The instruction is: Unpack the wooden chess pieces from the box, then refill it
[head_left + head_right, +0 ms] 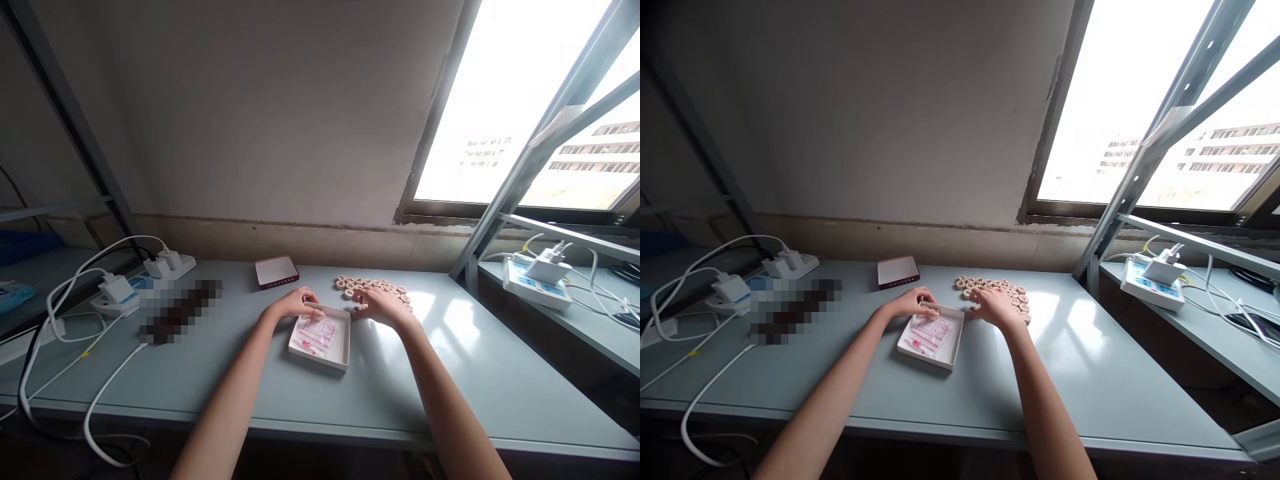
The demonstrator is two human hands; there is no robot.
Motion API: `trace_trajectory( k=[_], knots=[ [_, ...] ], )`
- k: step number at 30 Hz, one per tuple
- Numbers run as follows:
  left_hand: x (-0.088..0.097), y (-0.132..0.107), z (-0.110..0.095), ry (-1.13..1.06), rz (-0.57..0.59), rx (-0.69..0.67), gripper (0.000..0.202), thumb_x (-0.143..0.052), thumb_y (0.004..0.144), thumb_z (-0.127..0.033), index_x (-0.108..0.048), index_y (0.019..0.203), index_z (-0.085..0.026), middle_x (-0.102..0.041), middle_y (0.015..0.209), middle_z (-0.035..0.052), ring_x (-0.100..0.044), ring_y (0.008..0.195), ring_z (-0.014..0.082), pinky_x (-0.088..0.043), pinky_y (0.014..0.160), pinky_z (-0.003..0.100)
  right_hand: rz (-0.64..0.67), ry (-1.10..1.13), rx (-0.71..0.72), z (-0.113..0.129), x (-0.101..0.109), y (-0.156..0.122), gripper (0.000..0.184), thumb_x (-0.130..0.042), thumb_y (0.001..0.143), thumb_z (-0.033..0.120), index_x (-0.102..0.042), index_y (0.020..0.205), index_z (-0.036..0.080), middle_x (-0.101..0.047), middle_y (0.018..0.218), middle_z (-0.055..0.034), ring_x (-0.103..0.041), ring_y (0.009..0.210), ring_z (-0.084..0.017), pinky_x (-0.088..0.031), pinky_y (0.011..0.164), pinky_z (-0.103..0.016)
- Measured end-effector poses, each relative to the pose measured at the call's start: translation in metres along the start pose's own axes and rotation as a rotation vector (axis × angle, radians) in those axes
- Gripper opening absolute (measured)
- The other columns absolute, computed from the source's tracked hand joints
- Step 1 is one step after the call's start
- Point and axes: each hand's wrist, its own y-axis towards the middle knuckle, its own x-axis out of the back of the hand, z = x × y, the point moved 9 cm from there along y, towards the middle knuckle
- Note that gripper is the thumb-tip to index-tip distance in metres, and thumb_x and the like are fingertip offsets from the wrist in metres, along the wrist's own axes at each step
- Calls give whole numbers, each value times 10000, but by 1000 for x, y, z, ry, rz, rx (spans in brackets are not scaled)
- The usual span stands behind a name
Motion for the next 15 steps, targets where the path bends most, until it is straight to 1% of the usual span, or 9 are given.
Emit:
trace_trajectory(
  k=[2,3,5,7,11,13,15],
  knots=[
    [-1,1,1,1,-2,-2,421,-715,573,-519,-657,849,-206,-543,1018,68,-520,947,240,-413,773,311,82,-18,-29,-10,-9,-1,255,-637,740,283,-641,992,242,-667,982,-43,-599,872,-222,-381,677,-281],
    [-1,1,1,3,-2,-4,413,-714,575,-514,-654,842,-205,-547,1006,67,-520,944,241,-412,772,312,89,-28,-21,-11,-11,-2,234,-625,750,285,-649,980,249,-672,963,-41,-601,857,-222,-381,680,-288],
    [0,0,0,8,0,-8,397,-709,583,-508,-649,826,-201,-553,984,64,-522,931,240,-411,762,310,60,-45,30,-5,-11,-1,180,-607,771,317,-666,931,260,-681,902,-30,-602,839,-225,-378,713,-308],
    [0,0,-1,7,1,-11,390,-705,587,-506,-645,814,-196,-556,975,63,-526,913,234,-411,749,307,0,-62,65,2,-6,1,160,-598,781,361,-673,879,258,-682,852,-25,-601,830,-227,-369,751,-329],
    [0,0,-3,-2,0,-24,381,-695,596,-505,-644,798,-187,-564,957,63,-532,875,222,-411,719,301,-155,-29,64,10,13,1,197,-552,811,413,-656,850,251,-665,890,-25,-591,835,-212,-364,761,-318],
    [0,1,-3,-1,5,-39,378,-691,600,-509,-647,785,-182,-569,933,60,-533,854,216,-409,709,298,-144,51,122,18,13,0,208,-551,808,433,-647,879,263,-651,921,-17,-585,847,-196,-375,732,-287],
    [-1,1,-3,6,6,-50,382,-688,602,-515,-652,778,-178,-570,914,58,-534,831,209,-407,702,297,-79,112,203,32,6,-1,219,-578,786,445,-644,902,271,-640,922,-12,-581,823,-181,-383,688,-266]
  ],
)
